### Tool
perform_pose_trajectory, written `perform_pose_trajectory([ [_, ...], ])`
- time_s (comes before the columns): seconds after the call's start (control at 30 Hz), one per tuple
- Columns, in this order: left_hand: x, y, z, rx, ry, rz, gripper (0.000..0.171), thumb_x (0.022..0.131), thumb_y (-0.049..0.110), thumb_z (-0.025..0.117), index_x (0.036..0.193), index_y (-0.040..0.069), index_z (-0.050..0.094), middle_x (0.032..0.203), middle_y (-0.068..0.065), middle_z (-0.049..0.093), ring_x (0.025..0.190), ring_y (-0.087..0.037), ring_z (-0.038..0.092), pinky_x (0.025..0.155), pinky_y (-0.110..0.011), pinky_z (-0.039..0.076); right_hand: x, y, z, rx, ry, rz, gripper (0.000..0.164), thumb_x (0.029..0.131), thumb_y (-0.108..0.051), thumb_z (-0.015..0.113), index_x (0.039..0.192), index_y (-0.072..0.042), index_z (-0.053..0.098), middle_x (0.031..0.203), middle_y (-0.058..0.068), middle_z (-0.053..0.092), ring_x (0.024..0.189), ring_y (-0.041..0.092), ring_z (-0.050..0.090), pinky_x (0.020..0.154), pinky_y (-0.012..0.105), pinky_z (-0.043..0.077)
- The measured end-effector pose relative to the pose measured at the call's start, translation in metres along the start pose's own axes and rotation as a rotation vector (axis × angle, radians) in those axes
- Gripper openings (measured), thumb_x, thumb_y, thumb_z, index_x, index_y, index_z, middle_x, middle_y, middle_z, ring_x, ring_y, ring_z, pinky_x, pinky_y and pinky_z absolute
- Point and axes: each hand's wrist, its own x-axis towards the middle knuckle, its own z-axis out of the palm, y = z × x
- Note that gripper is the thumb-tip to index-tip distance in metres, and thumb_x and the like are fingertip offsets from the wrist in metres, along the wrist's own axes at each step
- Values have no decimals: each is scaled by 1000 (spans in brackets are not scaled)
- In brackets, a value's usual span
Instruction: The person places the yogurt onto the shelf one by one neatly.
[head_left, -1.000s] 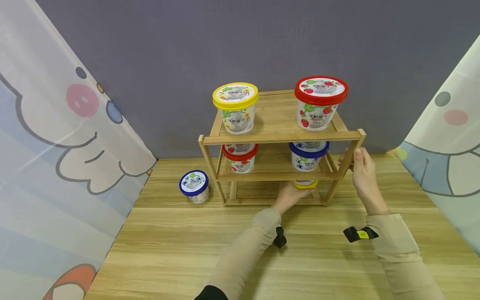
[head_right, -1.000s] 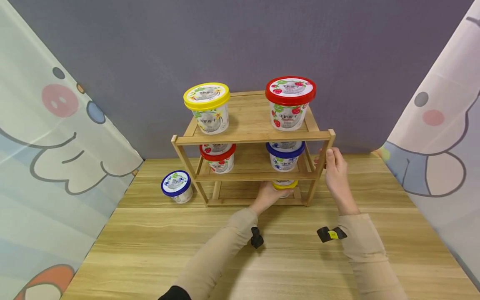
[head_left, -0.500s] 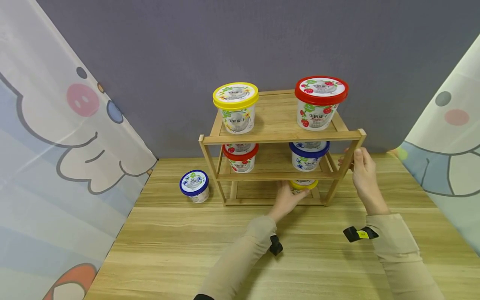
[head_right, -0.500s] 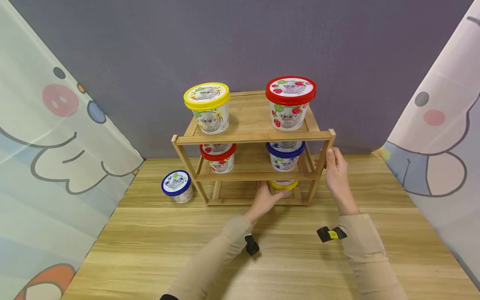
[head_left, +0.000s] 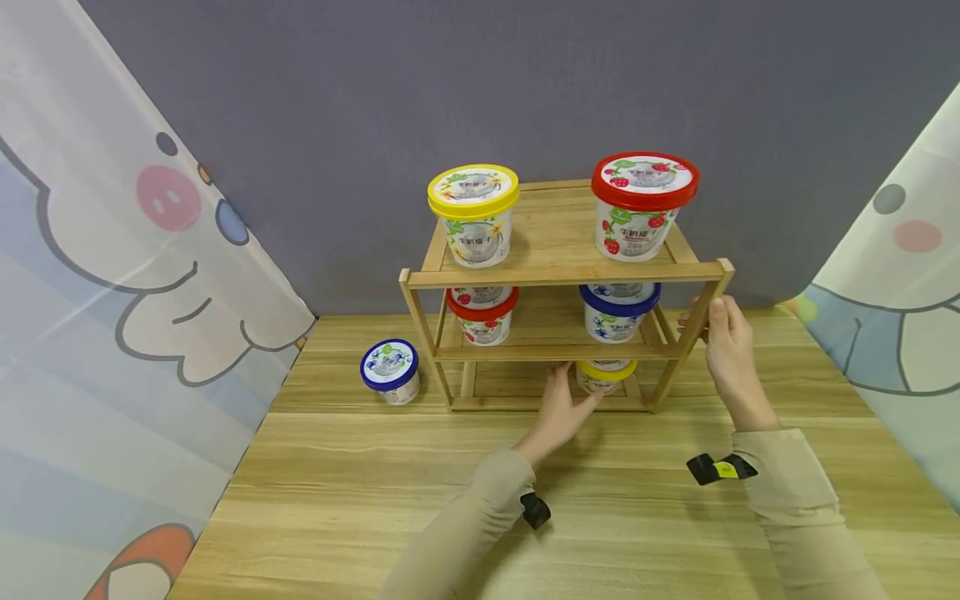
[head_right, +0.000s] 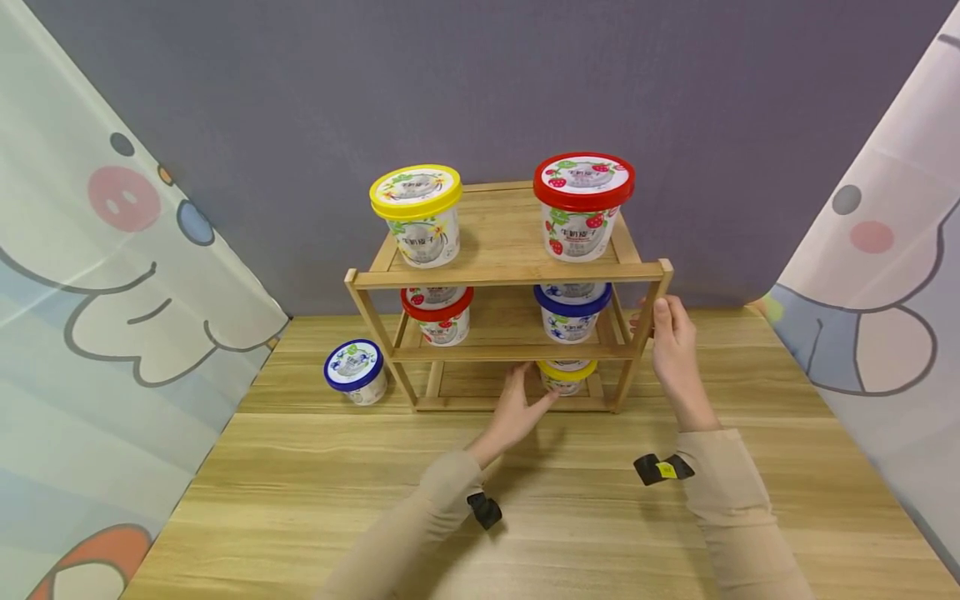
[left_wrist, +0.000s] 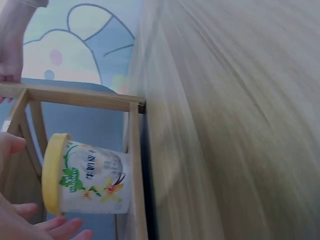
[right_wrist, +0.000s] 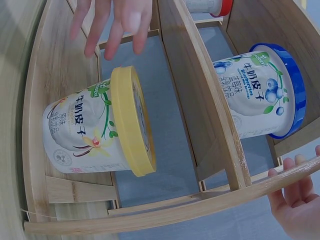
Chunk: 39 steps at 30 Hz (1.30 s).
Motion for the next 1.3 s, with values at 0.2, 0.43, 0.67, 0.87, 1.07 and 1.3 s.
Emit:
perform_pose_trajectory([
  [0.2, -9, 0, -14, 110, -60, 16, 57, 85, 34, 57, 132, 8, 36, 132, -21, 35, 120, -33, 37, 95, -45, 33, 0, 1, 0, 34, -1, -6, 28, 96, -27, 30, 99, -10, 52, 82, 1, 56, 76, 4, 58, 72, 13, 43],
  [0.43, -19, -1, -34, 224, -74, 102, 48, 85, 30, 56, 127, 9, 45, 129, -16, 42, 117, -35, 40, 92, -49, 35, 1, 3, 0, 81, 9, -7, 29, 96, -27, 33, 98, -7, 53, 82, 2, 57, 76, 5, 58, 72, 14, 43],
  [0.67, -27, -5, -52, 316, -41, 200, 38, 87, 27, 56, 120, 10, 53, 119, -9, 51, 109, -28, 49, 90, -46, 37, -1, 2, 0, 55, 0, 5, 30, 96, -28, 32, 100, -6, 52, 84, 2, 56, 77, 5, 58, 73, 13, 43],
  [0.87, -35, -11, -69, 397, 13, 304, 29, 88, 25, 55, 112, 10, 58, 107, -5, 58, 98, -23, 55, 84, -40, 42, -1, 1, 0, 31, -6, 9, 32, 96, -28, 32, 100, -4, 52, 84, 3, 56, 77, 5, 58, 73, 14, 42],
  [1.07, -41, -19, -88, 429, 91, 386, 22, 87, 20, 57, 106, 10, 62, 99, -3, 61, 91, -19, 58, 78, -38, 44, 0, 0, 1, 31, -3, 8, 28, 96, -28, 31, 98, -10, 53, 84, 2, 56, 77, 5, 58, 73, 14, 42],
  [1.3, -47, -27, -108, 420, 217, 523, 15, 82, 12, 62, 96, 8, 65, 92, -3, 64, 85, -17, 60, 72, -35, 46, -1, -1, 1, 17, -7, -1, 27, 96, -28, 30, 98, -13, 53, 84, 3, 55, 77, 5, 57, 72, 14, 42],
])
